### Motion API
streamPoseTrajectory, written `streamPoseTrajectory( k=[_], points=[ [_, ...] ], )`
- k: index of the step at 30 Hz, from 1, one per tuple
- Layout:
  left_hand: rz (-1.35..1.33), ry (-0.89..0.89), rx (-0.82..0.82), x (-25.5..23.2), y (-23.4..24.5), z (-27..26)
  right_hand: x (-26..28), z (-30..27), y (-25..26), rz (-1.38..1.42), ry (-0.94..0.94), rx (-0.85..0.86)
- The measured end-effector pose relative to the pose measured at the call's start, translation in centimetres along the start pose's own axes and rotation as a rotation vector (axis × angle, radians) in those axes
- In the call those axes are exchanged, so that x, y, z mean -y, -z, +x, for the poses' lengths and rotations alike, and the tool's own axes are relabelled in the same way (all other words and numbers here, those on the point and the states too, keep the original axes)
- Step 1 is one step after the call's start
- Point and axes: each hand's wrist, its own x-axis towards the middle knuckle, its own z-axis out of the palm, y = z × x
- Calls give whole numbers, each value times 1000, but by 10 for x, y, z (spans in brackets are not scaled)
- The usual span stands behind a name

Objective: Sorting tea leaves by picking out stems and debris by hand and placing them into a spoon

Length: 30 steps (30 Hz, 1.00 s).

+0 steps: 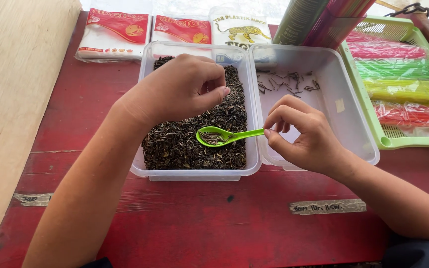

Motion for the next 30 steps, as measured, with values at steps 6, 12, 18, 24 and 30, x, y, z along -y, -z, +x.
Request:
streamPoseTrajectory(
  k=[6,12,18,24,30],
  points=[
    [41,-19,-3,-3,5,-3,-1,2,8,-32,22,137],
    [65,-52,-4,-4,3,-2,-5,2,8,-5,62,212],
    [52,-62,-34,-7,14,-5,-1,4,11,13,134,145],
    [70,-58,-90,-12,30,-11,0,3,11,11,164,113],
    [88,-50,-106,-10,31,-12,1,2,9,18,173,108]
  ],
)
